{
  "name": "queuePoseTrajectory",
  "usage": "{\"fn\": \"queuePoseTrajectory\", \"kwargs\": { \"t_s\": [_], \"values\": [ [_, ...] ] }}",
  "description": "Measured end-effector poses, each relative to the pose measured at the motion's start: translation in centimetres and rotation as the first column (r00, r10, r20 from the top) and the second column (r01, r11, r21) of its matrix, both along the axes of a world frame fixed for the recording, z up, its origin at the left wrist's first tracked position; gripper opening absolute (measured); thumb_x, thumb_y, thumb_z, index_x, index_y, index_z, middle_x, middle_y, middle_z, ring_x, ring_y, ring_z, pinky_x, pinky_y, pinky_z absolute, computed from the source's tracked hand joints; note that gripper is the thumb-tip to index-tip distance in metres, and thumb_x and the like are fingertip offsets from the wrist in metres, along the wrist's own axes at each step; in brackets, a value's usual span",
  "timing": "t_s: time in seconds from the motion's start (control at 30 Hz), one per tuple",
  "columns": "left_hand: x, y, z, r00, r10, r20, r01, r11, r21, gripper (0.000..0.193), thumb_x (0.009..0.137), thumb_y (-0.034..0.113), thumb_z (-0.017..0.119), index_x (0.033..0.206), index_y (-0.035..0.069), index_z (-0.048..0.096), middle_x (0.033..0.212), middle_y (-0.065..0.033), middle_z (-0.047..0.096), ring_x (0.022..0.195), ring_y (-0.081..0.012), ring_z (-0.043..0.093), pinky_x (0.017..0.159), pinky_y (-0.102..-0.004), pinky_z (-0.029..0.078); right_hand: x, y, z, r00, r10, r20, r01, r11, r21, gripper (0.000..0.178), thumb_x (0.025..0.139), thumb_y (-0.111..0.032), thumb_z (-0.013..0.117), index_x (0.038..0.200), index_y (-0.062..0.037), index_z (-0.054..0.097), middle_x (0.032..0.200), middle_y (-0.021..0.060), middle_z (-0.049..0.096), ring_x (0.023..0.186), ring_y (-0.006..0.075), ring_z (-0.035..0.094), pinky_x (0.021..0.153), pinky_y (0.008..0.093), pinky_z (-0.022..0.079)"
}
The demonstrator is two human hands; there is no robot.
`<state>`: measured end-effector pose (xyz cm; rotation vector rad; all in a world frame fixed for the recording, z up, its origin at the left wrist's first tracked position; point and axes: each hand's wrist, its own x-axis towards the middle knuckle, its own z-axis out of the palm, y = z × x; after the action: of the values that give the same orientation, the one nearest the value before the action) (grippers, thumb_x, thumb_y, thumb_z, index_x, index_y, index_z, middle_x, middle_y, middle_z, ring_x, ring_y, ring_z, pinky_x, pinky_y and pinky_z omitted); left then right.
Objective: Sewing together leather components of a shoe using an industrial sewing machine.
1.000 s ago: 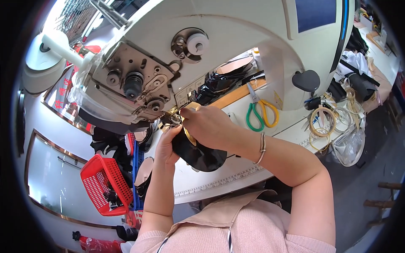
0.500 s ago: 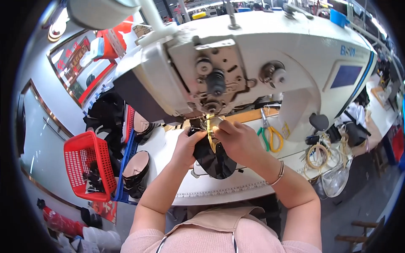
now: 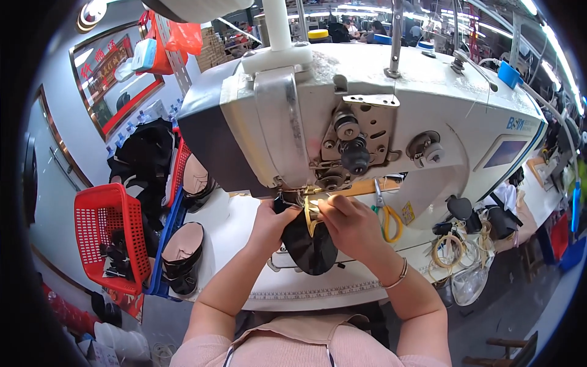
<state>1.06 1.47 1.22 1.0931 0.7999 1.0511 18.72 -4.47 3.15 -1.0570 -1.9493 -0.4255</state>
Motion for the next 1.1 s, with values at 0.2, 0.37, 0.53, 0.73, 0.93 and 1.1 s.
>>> {"fn": "queuePoseTrajectory", "kwargs": {
  "t_s": [0.2, 0.37, 0.53, 0.73, 0.93, 1.1],
  "values": [
    [0.0, -0.3, 0.0, 1.000, 0.008, -0.011, -0.007, 0.999, 0.049, 0.024, 0.075, 0.009, 0.067, 0.096, 0.000, 0.057, 0.085, -0.0031, 0.061, 0.073, -0.0095, 0.057, 0.069, -0.0237, 0.046, 1.1, -0.6, -1.2, 0.906, 0.022, -0.424, 0.020, 0.995, 0.094, 0.042, 0.071, -0.011, 0.072, 0.107, -0.0013, 0.051, 0.092, 0.0111, 0.049, 0.071, 0.0185, 0.051, 0.054, 0.0243, 0.044],
    [0.7, -3.3, -2.2, 0.989, 0.131, 0.071, -0.135, 0.989, 0.055, 0.030, 0.075, 0.011, 0.068, 0.100, 0.001, 0.055, 0.090, -0.0027, 0.060, 0.078, -0.0080, 0.055, 0.070, -0.0228, 0.045, 1.0, 1.5, -2.4, 0.893, 0.069, -0.445, -0.053, 0.997, 0.049, 0.027, 0.073, -0.006, 0.070, 0.093, -0.0036, 0.051, 0.076, 0.0047, 0.041, 0.057, 0.0121, 0.038, 0.050, 0.0237, 0.032],
    [1.3, -6.3, -3.6, 0.916, 0.022, 0.401, 0.031, 0.992, -0.123, 0.021, 0.085, 0.008, 0.060, 0.104, 0.002, 0.056, 0.097, -0.0043, 0.061, 0.084, -0.0112, 0.059, 0.074, -0.0240, 0.048, 0.7, 0.4, -5.6, 0.766, 0.070, -0.638, -0.206, 0.969, -0.140, 0.012, 0.079, -0.005, 0.064, 0.087, -0.0025, 0.057, 0.077, 0.0019, 0.052, 0.059, 0.0064, 0.042, 0.052, 0.0197, 0.033],
    [0.4, -5.5, -2.8, 0.908, -0.091, 0.409, 0.168, 0.973, -0.156, 0.022, 0.084, 0.007, 0.060, 0.104, 0.001, 0.055, 0.098, -0.0072, 0.061, 0.086, -0.0145, 0.061, 0.077, -0.0281, 0.051, 2.2, 0.0, -1.5, 0.856, 0.100, -0.507, -0.387, 0.774, -0.502, 0.018, 0.078, -0.016, 0.066, 0.089, -0.0022, 0.063, 0.070, -0.0004, 0.054, 0.059, 0.0068, 0.043, 0.053, 0.0215, 0.035],
    [0.5, -5.7, -2.5, 0.941, -0.062, 0.332, 0.101, 0.990, -0.101, 0.025, 0.082, 0.008, 0.063, 0.105, 0.001, 0.054, 0.097, -0.0073, 0.061, 0.085, -0.0148, 0.062, 0.073, -0.0271, 0.052, 2.6, 0.2, -0.3, 0.876, 0.060, -0.478, -0.442, 0.492, -0.750, 0.021, 0.078, -0.018, 0.069, 0.089, -0.0022, 0.062, 0.071, -0.0054, 0.055, 0.066, 0.0028, 0.046, 0.058, 0.0202, 0.039],
    [0.6, -5.7, -2.5, 0.936, -0.075, 0.343, 0.124, 0.985, -0.123, 0.026, 0.083, 0.008, 0.062, 0.106, 0.001, 0.055, 0.098, -0.0072, 0.061, 0.086, -0.0149, 0.061, 0.075, -0.0280, 0.051, 2.1, -1.5, -0.1, 0.761, -0.083, -0.644, -0.493, 0.570, -0.657, 0.016, 0.078, -0.007, 0.067, 0.092, -0.0016, 0.062, 0.075, -0.0046, 0.058, 0.067, 0.0004, 0.049, 0.060, 0.0152, 0.041]
  ]
}}
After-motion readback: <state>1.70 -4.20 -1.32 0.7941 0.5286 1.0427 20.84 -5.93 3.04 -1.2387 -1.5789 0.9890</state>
